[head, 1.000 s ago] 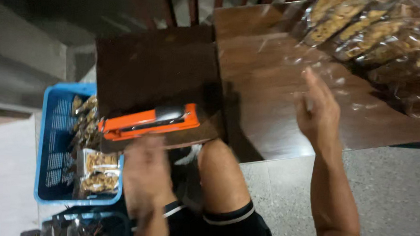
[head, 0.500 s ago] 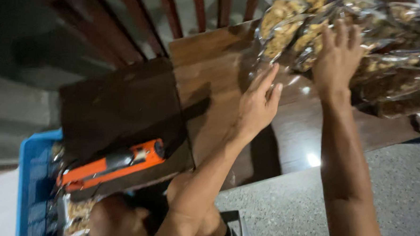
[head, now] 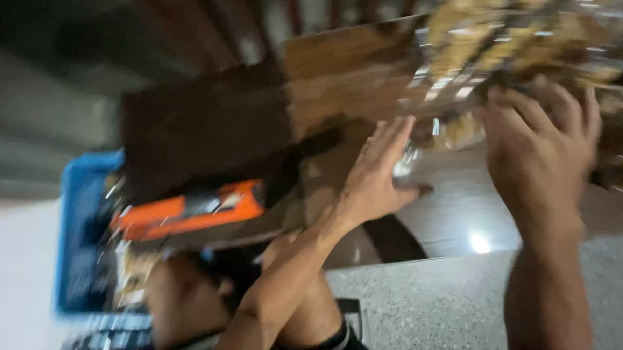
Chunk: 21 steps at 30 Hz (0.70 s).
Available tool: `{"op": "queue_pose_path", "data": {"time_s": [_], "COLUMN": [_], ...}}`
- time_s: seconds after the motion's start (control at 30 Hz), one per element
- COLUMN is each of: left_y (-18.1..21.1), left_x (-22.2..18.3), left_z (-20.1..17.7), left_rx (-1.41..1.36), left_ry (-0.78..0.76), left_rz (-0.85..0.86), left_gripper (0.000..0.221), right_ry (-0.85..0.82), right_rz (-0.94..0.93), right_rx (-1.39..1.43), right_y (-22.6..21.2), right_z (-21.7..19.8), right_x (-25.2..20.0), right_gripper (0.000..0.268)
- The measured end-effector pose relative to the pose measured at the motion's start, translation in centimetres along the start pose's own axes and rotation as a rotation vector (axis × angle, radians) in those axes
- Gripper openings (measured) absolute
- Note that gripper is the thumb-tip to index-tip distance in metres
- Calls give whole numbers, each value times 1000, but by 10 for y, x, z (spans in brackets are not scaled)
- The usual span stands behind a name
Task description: The person repeatedly picks up small transparent bags of snacks from a blue basket, places them into an orange handheld heat sealer, and seals the top. Sealed bags are then placed onto a wooden board to the right. The process continues for the duration of the clip.
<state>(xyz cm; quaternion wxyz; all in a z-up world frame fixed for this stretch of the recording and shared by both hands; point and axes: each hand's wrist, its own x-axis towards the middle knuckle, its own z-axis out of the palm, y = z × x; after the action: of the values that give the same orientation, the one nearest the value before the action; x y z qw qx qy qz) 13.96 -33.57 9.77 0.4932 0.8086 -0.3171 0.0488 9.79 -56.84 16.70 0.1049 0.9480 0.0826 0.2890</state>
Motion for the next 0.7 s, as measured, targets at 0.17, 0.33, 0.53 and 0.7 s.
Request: {"op": "queue_pose_path", "data": {"time_s": [0.17, 0.33, 0.53, 0.7], "left_y": [24, 14, -40, -83], "left_x": [-99, -214, -300, -310], "left_z": [-63, -113, -139, -173], "left_rx": [-344, -445, -1078, -1276], "left_ry": [-47, -27, 411, 559], "left_rz": [-272, -407, -901, -938], "left_gripper": [96, 74, 52, 44], "right_ry": [-107, -124, -209, -268], "right_rz": [-269, -299, -375, -413], "right_rx": [434, 841, 675, 459], "right_y": [-92, -199, -294, -332], "right_z": [-95, -99, -48, -13], "right_x": [23, 41, 47, 45], "right_gripper": [19, 37, 71, 71]}}
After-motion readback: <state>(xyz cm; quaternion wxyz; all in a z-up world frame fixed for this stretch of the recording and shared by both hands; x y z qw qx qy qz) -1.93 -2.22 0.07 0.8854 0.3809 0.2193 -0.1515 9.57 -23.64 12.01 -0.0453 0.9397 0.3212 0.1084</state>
